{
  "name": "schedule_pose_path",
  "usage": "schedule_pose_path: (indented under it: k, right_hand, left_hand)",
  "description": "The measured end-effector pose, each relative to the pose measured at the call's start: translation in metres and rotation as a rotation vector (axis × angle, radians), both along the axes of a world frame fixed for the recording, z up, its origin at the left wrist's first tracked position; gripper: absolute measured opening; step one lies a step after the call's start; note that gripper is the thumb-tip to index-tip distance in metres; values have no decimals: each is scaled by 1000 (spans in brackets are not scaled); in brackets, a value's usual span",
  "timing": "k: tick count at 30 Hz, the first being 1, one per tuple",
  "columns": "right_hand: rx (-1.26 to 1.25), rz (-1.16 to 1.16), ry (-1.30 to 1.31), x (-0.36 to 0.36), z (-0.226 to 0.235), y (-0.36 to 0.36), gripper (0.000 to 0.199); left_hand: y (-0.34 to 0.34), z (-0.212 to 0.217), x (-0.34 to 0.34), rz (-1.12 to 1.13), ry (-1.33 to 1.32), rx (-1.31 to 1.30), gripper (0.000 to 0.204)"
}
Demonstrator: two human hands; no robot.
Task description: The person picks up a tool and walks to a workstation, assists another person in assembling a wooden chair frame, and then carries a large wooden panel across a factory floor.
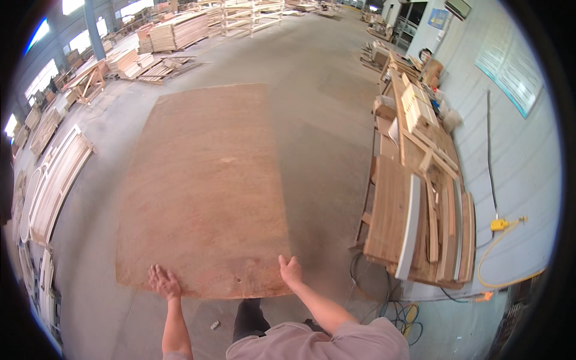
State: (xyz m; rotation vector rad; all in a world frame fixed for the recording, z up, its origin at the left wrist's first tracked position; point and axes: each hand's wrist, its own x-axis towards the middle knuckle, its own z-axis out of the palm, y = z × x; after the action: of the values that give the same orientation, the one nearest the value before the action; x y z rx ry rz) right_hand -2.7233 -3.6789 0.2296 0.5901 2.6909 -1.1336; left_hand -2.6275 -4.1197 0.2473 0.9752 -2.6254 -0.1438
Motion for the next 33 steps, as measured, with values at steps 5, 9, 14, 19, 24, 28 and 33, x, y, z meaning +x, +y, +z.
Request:
schedule_pose_path:
  k: [5,9,14,19,24,28,33]
  right_hand:
    - [237,-68,44,-144,25,-41,60]
    - [205,-117,63,-261,37,-61,53]
    - [332,-203,83,-439,11,-36,49]
    - [282,-248,26,-640,34,-23,47]
    - [491,-151,76,-818,60,-3,61]
    - [604,162,-60,-952,112,-29,87]
    - [690,313,-146,-1142,91,19,104]
  left_hand:
    - [-34,22,-197,-136,-22,107,72]
    - [-70,52,-335,-441,-220,238,101]
    - [-69,99,-536,-822,-450,185,105]
    - [-54,107,-752,-864,-579,84,108]
    - [-19,126,-975,-870,-754,39,105]
    - [-14,67,-1138,-842,-510,-184,89]
    - [46,49,-1344,-899,-510,-214,83]
